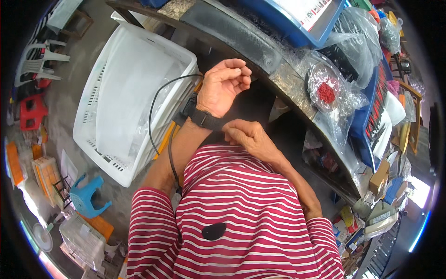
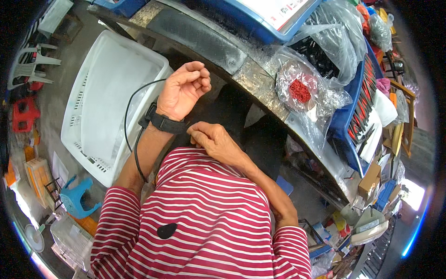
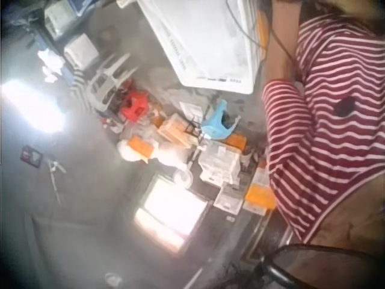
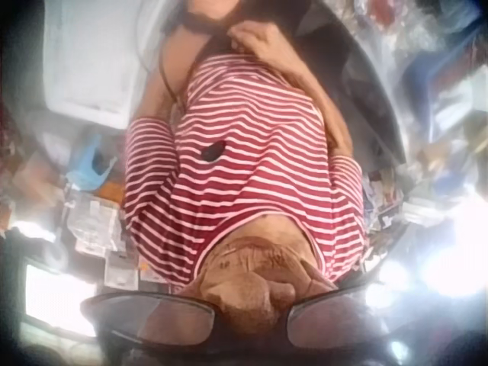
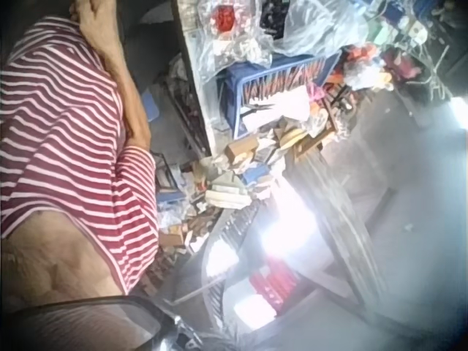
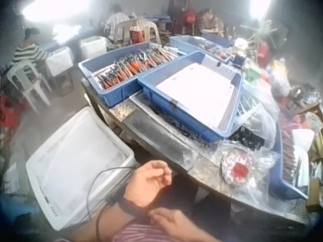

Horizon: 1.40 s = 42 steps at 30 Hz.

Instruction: The person picks up a small black plastic component and fits it onto the end of a long, thin black strap by hand, securing it with a small red plastic pin.

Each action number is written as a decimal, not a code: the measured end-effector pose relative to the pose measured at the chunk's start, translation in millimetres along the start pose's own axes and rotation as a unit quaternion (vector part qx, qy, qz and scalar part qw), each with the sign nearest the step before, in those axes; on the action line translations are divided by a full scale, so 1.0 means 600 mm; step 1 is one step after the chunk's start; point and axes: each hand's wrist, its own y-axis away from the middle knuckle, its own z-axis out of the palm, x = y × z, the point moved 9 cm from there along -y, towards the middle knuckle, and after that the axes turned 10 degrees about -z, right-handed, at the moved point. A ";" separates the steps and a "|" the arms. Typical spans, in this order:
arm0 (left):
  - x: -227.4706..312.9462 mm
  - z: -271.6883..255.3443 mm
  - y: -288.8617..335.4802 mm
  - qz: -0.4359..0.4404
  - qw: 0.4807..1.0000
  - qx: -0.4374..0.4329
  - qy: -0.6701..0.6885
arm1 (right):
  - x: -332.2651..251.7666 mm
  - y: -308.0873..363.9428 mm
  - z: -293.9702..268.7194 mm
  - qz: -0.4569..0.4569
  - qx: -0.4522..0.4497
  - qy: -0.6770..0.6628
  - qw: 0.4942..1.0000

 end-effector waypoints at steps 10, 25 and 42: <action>0.032 0.029 -0.007 0.042 0.997 -0.037 0.060 | -0.038 -0.032 -0.009 -0.035 0.101 -0.054 0.993; 0.065 0.178 0.064 0.179 0.948 -0.226 -0.133 | -0.095 -0.015 -0.006 -0.230 0.067 0.065 0.969; 0.036 0.227 0.100 0.375 0.744 -0.011 -0.552 | -0.064 -0.014 -0.003 -0.109 0.040 -0.128 0.985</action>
